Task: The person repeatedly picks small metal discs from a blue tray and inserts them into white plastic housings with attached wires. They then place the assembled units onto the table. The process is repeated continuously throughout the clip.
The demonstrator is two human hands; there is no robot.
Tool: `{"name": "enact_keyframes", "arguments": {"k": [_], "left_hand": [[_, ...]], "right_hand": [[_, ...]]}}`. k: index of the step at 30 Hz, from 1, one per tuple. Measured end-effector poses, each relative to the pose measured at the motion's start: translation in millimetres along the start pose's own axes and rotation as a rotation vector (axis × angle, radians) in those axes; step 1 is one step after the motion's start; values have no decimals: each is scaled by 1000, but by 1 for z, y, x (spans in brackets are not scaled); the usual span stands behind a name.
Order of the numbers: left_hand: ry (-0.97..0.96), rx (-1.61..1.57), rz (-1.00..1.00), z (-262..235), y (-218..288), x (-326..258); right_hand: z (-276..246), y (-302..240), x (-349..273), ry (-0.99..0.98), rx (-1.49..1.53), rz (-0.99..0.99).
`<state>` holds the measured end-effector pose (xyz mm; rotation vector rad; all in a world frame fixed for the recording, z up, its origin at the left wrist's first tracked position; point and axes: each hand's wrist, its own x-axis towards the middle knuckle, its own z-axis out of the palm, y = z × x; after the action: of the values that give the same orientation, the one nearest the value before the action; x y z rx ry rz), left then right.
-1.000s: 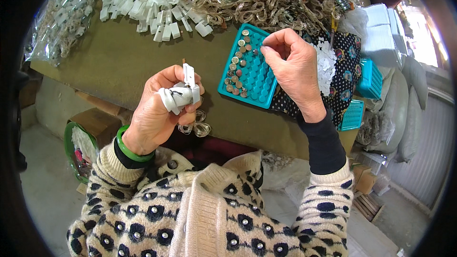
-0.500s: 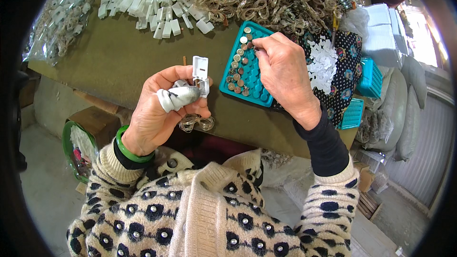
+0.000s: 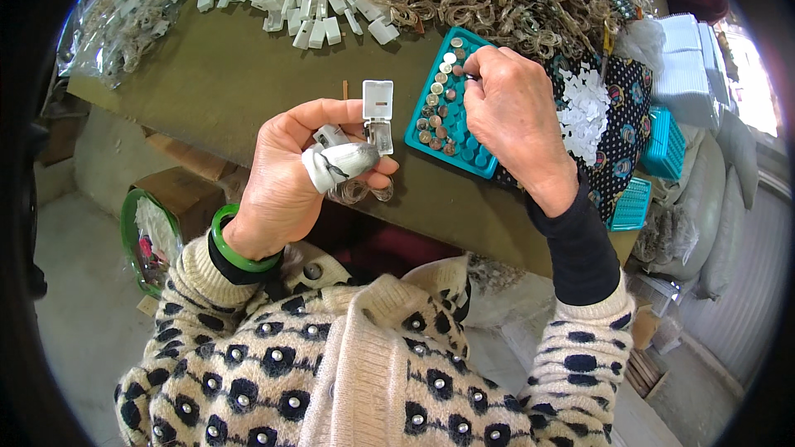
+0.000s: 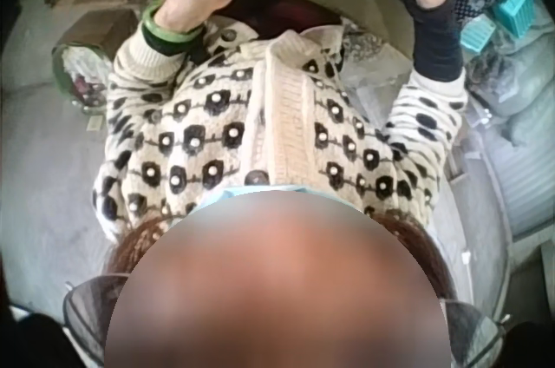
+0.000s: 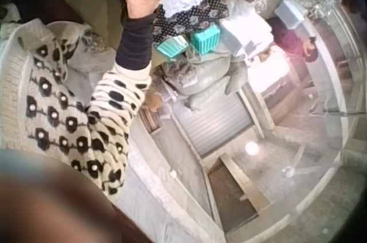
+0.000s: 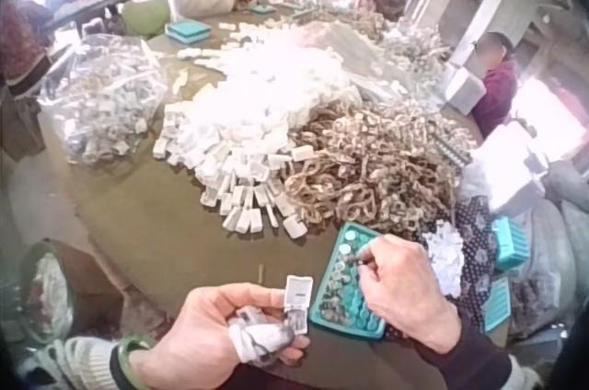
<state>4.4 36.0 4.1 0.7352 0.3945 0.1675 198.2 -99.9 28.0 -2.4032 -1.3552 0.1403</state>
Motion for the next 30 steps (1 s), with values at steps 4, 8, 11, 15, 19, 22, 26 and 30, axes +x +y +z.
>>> {"name": "enact_keyframes", "arguments": {"k": [4, 8, 11, 15, 19, 22, 26, 30], "left_hand": [[28, 66, 6, 5, 2, -1], [69, 79, -12, 10, 2, -3], [28, 99, 8, 13, 1, -7], [8, 158, 29, 15, -2, -13], [7, 110, 29, 16, -5, -19], [-3, 103, 30, 18, -6, -21], [15, 126, -37, 15, -4, -23], [-33, 41, -42, 10, -7, -17]], "right_hand": [[-3, -23, -18, 87, 302, 143], [3, -58, -47, 314, 435, -86], [16, -71, -57, 404, 410, -198], [26, -71, -61, 432, 372, -265], [22, -71, -69, 379, 407, -260], [18, -73, -74, 353, 432, -242], [10, -72, -79, 266, 620, -150], [14, -56, -61, 367, 692, 48]]}}
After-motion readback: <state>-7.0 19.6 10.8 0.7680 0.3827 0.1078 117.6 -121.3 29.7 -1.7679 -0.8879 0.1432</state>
